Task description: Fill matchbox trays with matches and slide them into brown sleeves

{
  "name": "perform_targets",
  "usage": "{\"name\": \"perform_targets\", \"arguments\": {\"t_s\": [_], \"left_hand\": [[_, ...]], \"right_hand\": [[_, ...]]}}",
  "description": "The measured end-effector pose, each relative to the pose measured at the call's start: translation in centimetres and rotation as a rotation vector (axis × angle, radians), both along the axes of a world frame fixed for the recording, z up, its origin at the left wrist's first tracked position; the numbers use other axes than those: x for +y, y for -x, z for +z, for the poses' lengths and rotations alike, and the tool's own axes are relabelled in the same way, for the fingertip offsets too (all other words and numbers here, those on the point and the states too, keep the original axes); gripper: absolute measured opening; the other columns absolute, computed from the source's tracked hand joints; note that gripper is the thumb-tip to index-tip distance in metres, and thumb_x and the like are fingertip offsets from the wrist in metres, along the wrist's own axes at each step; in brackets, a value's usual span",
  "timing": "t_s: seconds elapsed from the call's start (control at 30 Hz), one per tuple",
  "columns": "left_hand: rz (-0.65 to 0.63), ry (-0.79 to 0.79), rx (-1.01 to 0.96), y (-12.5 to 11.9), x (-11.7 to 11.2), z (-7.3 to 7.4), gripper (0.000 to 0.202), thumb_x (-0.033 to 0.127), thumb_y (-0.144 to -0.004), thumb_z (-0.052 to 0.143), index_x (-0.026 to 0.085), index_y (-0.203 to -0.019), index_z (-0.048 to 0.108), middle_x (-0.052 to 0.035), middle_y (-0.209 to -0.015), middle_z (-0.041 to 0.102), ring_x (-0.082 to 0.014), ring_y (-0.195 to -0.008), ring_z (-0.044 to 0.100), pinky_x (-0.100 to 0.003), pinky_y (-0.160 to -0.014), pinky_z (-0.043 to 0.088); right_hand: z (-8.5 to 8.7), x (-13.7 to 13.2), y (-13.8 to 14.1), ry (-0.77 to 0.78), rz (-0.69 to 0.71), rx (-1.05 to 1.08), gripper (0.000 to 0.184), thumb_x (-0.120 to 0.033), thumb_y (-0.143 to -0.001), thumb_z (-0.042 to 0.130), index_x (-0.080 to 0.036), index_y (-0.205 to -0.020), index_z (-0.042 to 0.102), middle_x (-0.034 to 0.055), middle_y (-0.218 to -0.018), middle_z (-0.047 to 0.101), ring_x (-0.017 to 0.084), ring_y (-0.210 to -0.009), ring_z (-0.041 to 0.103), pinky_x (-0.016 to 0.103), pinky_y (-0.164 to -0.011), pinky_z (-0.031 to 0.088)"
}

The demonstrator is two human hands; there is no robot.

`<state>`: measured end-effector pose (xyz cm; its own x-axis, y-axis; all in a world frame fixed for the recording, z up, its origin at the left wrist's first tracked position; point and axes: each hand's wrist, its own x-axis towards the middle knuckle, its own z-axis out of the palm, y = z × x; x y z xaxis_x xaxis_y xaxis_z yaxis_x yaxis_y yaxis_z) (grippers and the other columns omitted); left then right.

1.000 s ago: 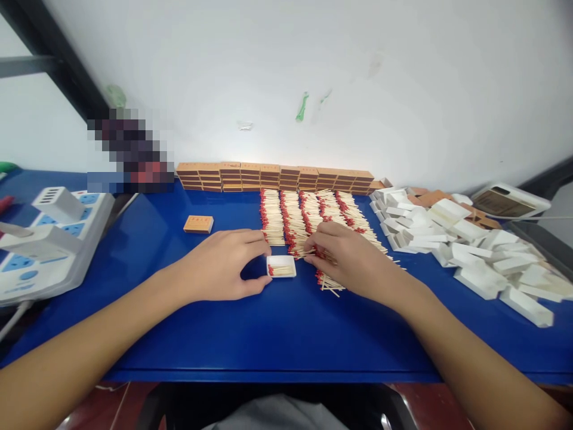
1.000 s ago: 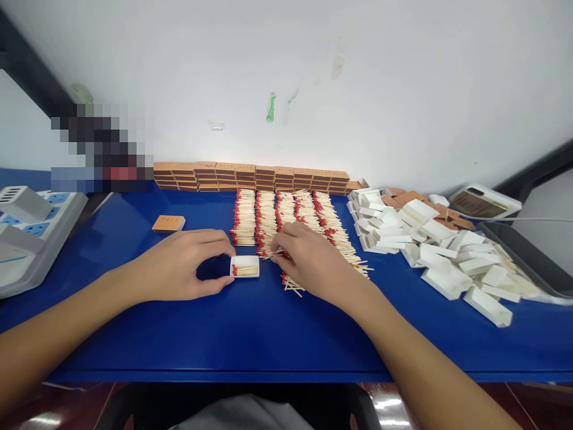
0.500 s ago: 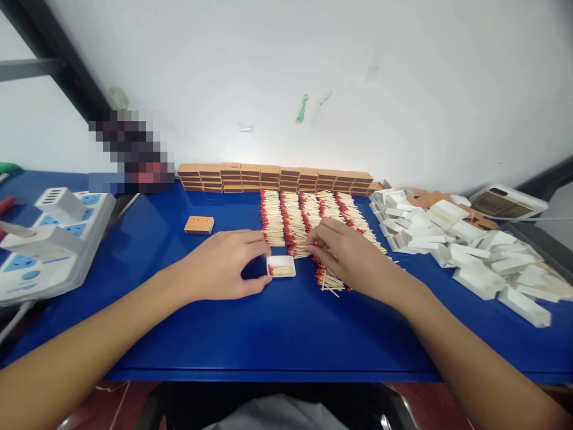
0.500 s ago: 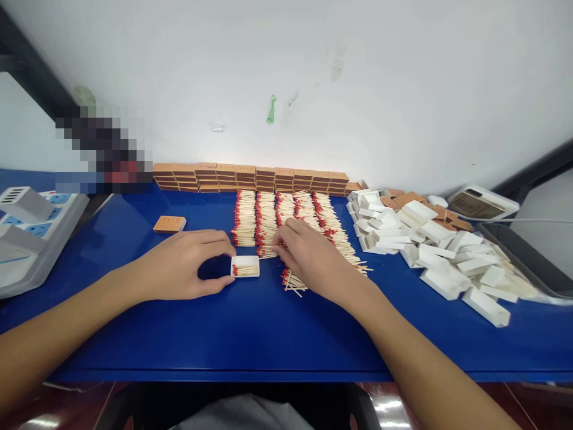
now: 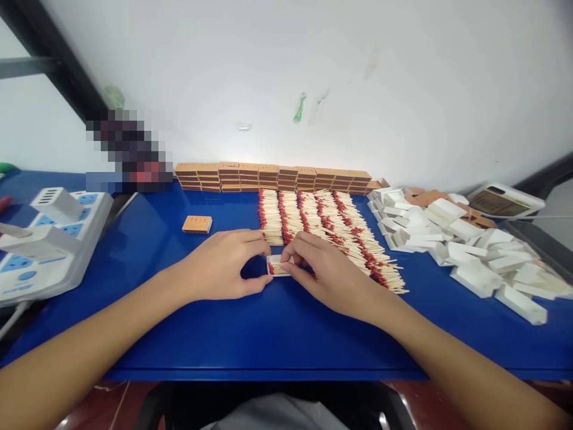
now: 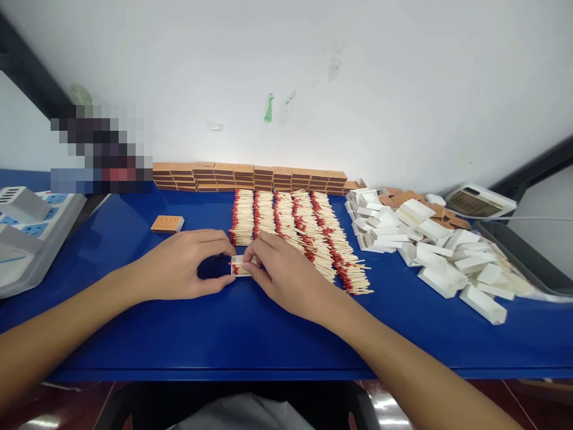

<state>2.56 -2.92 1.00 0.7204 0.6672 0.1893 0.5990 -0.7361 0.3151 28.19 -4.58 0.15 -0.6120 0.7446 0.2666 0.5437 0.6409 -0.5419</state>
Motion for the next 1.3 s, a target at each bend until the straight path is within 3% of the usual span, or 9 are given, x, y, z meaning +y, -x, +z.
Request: {"name": "perform_targets", "arguments": {"t_s": [0.53,0.77,0.97,1.13,1.3], "left_hand": [[0.007,-0.013,-0.011,0.1,-0.1,0.1,0.021,0.035,-0.096,0.072,0.019,-0.109,0.076,-0.0036,-0.102,0.075,-0.0201,-0.087,0.071,-0.033,-0.074,0.051],[-0.010,-0.004,0.008,0.3,-0.1,0.1,0.022,0.035,-0.096,0.072,0.019,-0.111,0.076,-0.0043,-0.106,0.076,-0.0211,-0.091,0.072,-0.034,-0.075,0.052],[-0.006,0.002,0.026,0.3,-0.1,0.2,0.022,0.036,-0.095,0.073,0.019,-0.110,0.076,-0.0046,-0.106,0.076,-0.0217,-0.093,0.073,-0.033,-0.076,0.051],[-0.004,-0.005,0.040,0.3,0.0,0.2,0.023,0.037,-0.096,0.073,0.020,-0.110,0.076,-0.0047,-0.106,0.077,-0.0223,-0.093,0.073,-0.034,-0.076,0.052],[-0.016,-0.023,0.022,0.3,0.0,0.3,0.020,0.034,-0.096,0.072,0.020,-0.110,0.075,-0.0046,-0.109,0.077,-0.0217,-0.094,0.074,-0.034,-0.077,0.053]], "right_hand": [[0.7,1.0,-1.7,-0.093,-0.065,-0.036,0.012,-0.019,-0.108,0.063,-0.020,-0.103,0.074,0.0042,-0.093,0.068,0.018,-0.085,0.065,0.032,-0.075,0.048],[0.0,2.4,-3.4,-0.057,-0.042,-0.183,0.013,-0.018,-0.106,0.066,-0.022,-0.102,0.078,0.0054,-0.096,0.068,0.021,-0.091,0.065,0.033,-0.077,0.049],[-0.2,2.4,-2.9,-0.025,-0.035,-0.211,0.014,-0.013,-0.104,0.068,-0.021,-0.093,0.072,0.0037,-0.091,0.067,0.019,-0.085,0.064,0.031,-0.072,0.046],[-0.3,2.4,-3.0,-0.020,-0.029,-0.258,0.015,-0.015,-0.106,0.066,-0.021,-0.092,0.067,0.0043,-0.095,0.067,0.020,-0.090,0.064,0.032,-0.076,0.048],[0.8,2.1,-3.9,-0.106,-0.035,-0.274,0.016,-0.021,-0.111,0.057,-0.022,-0.096,0.062,0.0074,-0.101,0.066,0.023,-0.091,0.064,0.035,-0.079,0.051]]}}
